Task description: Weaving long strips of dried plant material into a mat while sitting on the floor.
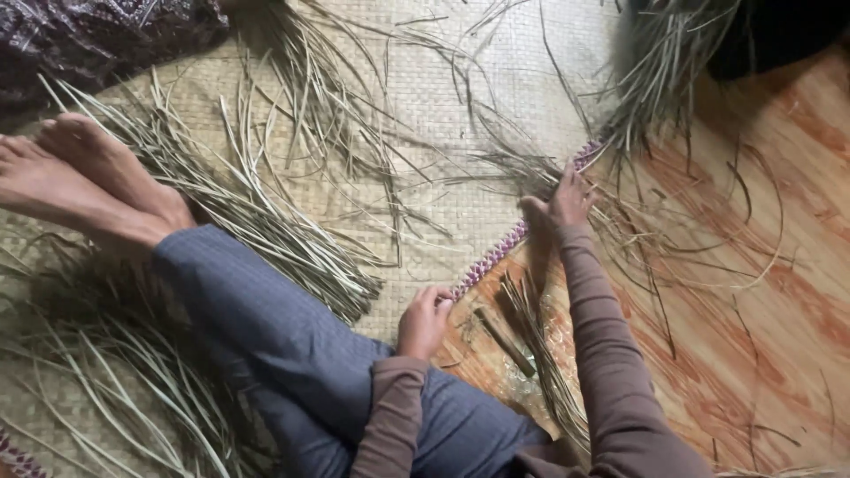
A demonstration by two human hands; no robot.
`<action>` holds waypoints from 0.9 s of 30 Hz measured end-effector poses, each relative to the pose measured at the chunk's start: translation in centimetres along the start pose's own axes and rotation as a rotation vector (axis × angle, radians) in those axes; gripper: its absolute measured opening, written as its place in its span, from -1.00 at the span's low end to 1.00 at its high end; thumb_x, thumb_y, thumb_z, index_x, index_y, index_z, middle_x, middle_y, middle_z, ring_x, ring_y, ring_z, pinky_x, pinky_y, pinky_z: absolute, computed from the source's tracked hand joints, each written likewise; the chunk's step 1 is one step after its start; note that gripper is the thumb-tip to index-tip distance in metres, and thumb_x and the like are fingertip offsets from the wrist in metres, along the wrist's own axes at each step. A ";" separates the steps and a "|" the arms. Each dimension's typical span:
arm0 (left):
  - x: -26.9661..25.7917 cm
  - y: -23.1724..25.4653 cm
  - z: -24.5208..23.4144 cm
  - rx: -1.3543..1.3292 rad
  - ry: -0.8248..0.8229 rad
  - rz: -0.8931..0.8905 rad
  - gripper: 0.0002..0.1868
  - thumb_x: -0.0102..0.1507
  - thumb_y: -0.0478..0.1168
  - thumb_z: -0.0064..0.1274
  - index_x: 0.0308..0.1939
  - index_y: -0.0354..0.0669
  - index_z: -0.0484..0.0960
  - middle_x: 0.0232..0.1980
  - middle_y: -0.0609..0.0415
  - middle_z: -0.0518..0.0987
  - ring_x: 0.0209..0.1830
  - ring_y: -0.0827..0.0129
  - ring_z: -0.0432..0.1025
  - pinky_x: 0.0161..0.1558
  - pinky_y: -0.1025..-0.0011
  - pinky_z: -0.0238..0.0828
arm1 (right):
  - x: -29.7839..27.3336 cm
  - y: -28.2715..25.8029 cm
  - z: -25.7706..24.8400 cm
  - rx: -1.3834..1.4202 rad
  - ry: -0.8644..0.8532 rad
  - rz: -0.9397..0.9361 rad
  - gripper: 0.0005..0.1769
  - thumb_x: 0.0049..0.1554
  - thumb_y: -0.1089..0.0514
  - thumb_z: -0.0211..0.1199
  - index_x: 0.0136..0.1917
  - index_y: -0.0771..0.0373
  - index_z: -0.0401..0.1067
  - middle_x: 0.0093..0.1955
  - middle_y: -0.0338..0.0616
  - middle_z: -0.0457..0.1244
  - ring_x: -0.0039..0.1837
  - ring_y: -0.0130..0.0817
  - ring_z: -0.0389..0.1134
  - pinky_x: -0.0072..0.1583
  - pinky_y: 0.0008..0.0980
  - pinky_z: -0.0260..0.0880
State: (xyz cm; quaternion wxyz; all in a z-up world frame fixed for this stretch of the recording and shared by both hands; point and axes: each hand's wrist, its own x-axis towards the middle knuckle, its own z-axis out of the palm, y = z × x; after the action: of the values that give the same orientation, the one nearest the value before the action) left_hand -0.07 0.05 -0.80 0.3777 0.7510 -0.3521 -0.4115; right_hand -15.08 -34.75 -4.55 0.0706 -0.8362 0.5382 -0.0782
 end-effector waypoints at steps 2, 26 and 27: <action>0.2 -0.7 0.3 0.043 0.008 -0.009 -0.91 0.34 -0.15 0.05 -0.08 0.09 0.57 -0.06 0.04 0.56 0.03 0.04 0.56 0.07 0.10 0.52 | 0.9 -0.3 -0.7 -0.052 -0.127 0.176 0.29 -0.03 -0.25 0.52 0.67 0.15 -0.20 0.57 0.27 0.01 0.61 0.23 -0.05 0.47 0.50 -0.09; 0.1 -3.0 0.6 0.197 -0.076 -0.106 -0.84 0.35 -0.06 0.02 -0.02 0.11 0.57 0.01 -0.02 0.57 0.18 0.00 0.50 0.21 0.04 0.46 | -5.4 17.5 -6.0 0.313 0.056 -0.024 -0.73 0.17 0.02 0.48 -0.02 0.18 0.48 -0.31 0.12 0.29 -0.16 0.09 0.40 -0.13 -0.05 0.33; 0.2 -3.2 0.7 0.198 -0.087 -0.106 -0.84 0.35 -0.06 0.02 -0.02 0.11 0.57 0.01 -0.02 0.57 0.18 0.00 0.50 0.21 0.04 0.46 | -6.8 15.3 -7.8 0.308 0.054 -0.014 -0.73 0.17 0.02 0.48 -0.02 0.18 0.48 -0.31 0.12 0.29 -0.16 0.09 0.40 -0.13 -0.05 0.33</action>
State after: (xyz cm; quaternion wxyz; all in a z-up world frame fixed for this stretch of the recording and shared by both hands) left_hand 0.13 1.19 -3.87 0.2638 0.7836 -0.3668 -0.4265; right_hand -33.11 -35.07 -0.41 0.1832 -0.8168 0.5157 -0.1828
